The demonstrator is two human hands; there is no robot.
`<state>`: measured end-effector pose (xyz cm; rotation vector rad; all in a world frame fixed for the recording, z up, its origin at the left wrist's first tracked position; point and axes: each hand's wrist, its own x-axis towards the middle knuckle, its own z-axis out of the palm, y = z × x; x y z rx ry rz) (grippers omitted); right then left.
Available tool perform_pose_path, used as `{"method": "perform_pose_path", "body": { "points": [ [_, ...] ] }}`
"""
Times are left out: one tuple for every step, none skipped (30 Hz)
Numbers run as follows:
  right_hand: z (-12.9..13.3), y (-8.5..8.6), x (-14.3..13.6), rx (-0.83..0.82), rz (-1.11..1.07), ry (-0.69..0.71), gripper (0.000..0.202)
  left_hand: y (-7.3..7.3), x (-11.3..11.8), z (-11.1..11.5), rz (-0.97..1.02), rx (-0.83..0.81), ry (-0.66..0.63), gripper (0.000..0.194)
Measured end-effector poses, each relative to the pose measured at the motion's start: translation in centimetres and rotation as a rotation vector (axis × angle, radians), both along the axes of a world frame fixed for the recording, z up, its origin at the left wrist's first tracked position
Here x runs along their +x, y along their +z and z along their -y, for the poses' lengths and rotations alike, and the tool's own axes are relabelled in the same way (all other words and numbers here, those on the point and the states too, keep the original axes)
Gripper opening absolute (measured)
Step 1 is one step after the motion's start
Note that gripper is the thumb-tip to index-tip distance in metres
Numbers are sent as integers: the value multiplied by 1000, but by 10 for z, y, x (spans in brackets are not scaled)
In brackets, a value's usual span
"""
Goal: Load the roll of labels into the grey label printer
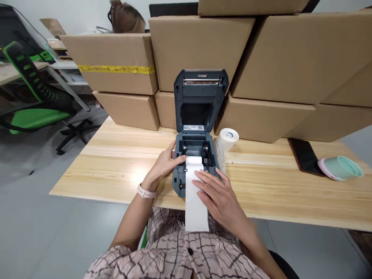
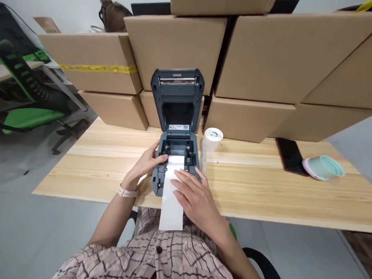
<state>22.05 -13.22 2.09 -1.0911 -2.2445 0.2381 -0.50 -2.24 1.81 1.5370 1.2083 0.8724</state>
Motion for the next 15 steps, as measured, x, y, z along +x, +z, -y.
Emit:
{"method": "perform_pose_path", "body": {
  "points": [
    [0,0,0,3,-7,-1,28,0,0,0,11,-4,0,83],
    [-1,-1,0,8,-15,-1,28,0,1,0,22,-10,-1,84],
    [-1,-2,-1,14,-26,0,28,0,1,0,34,-16,-3,85],
    [-1,-4,-1,22,-40,2,27,0,1,0,45,-24,-6,86],
    [0,-5,-1,30,-55,3,27,0,1,0,52,-32,-10,86],
    [0,-6,-1,35,-72,2,27,0,2,0,60,-39,-13,87],
    [2,-6,-1,32,-85,6,27,0,2,0,70,-44,-18,87],
    [2,-4,1,21,-97,18,28,0,2,0,82,-47,-23,87],
    [2,-2,4,0,-112,39,28,1,2,0,97,-45,-28,86],
    [0,3,8,-32,-133,62,29,2,3,1,108,-40,-31,86],
    [-4,11,13,-70,-168,76,30,2,3,1,113,-32,-30,85],
    [-12,20,19,-94,-224,72,32,3,3,2,109,-24,-24,84],
    [-25,30,25,-102,-295,48,35,3,3,2,97,-16,-16,82],
    [-42,42,31,-98,-380,1,39,3,3,2,84,-9,-5,81],
    [-64,54,37,-22,-482,-64,42,3,2,1,75,-3,4,79]
  ]
}}
